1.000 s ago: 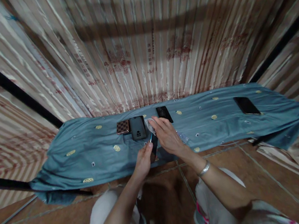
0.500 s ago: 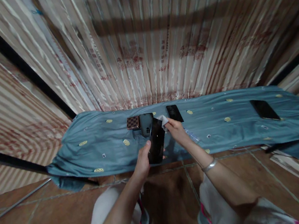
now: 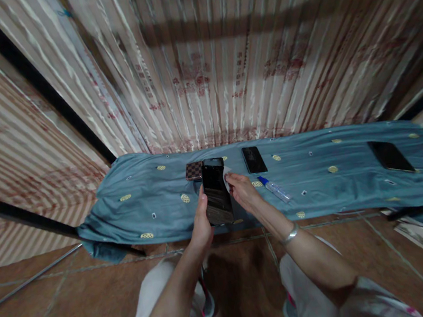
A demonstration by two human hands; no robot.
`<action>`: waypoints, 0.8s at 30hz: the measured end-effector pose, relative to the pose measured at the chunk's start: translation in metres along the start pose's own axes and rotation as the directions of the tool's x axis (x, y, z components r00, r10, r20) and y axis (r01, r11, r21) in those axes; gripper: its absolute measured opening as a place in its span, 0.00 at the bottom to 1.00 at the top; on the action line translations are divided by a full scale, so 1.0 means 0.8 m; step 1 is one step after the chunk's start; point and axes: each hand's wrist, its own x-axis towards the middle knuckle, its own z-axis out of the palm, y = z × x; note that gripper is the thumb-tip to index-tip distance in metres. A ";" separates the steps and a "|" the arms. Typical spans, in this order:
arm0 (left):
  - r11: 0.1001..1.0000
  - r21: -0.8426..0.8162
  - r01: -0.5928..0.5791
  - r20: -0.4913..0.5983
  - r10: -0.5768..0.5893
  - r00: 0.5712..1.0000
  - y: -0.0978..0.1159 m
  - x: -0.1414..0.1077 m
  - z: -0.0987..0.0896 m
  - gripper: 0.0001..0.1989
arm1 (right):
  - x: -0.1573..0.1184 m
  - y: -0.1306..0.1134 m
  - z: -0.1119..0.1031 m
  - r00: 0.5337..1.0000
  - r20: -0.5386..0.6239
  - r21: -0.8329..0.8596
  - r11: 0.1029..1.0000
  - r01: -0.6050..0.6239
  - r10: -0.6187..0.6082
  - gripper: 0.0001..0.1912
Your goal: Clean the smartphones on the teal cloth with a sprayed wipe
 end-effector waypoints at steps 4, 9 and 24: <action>0.992 0.079 -0.103 0.034 0.100 0.994 -0.003 0.007 -0.010 0.26 | -0.004 0.001 0.003 1.000 -0.003 -0.009 1.000 -0.015 0.015 0.17; 0.986 0.109 -0.129 0.007 0.129 0.992 0.012 0.008 -0.010 0.23 | -0.014 0.008 0.007 0.997 0.003 -0.045 0.996 -0.079 0.079 0.17; 0.996 -0.055 -0.065 -0.106 0.059 0.993 0.036 0.016 -0.008 0.23 | -0.063 0.031 0.008 0.961 0.129 -0.073 0.968 -0.239 0.247 0.19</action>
